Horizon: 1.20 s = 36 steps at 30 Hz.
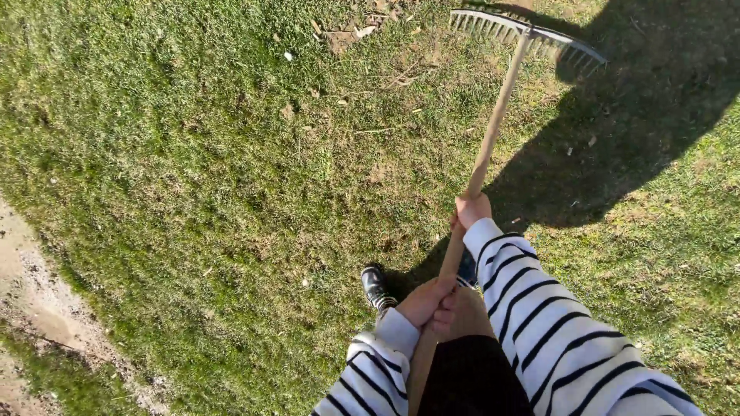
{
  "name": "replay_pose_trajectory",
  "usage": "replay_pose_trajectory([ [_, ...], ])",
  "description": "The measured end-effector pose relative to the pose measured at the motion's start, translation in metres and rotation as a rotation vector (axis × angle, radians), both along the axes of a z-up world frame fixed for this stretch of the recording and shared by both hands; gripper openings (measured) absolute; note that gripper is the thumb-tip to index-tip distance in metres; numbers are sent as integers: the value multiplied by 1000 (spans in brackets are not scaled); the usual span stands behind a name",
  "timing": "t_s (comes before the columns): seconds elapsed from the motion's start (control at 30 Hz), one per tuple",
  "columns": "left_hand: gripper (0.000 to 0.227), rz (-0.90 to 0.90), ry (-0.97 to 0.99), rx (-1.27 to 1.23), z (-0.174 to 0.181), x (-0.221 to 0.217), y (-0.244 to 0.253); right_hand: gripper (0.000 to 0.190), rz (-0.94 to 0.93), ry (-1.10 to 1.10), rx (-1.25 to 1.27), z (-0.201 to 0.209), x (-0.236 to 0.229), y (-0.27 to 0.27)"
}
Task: The person uses a rake to spread a pile of sand across a grass lawn and subsequently rakes debris and leaves on a dirt surface near a stone wall.
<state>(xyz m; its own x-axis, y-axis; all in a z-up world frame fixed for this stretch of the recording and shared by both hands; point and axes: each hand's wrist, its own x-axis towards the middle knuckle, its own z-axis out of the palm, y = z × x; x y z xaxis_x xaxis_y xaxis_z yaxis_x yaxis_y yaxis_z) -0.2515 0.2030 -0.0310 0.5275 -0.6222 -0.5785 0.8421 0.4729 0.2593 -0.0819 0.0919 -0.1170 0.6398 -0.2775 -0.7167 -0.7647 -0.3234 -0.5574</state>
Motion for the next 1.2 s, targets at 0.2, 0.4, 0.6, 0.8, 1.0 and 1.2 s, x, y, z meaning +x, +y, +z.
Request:
replay_pose_trajectory([
  [0.2,28,245,297,50,1,-88,82,32,-167,270,217,49,-50,133],
  [0.4,22,364,389,111,51,-101,137,28,-76,374,397,106,-64,195],
  [0.6,29,184,200,187,39,-22,112,33,-187,157,348,99,6,149],
  [0.8,29,1,221,27,31,73,63,27,-321,-21,311,71,83,54],
  [1.0,35,-187,49,77,24,175,17,9,-398,-47,249,49,163,-21],
  [1.2,24,-207,-28,29,3,253,-12,17,-265,-170,66,-10,227,-87],
])
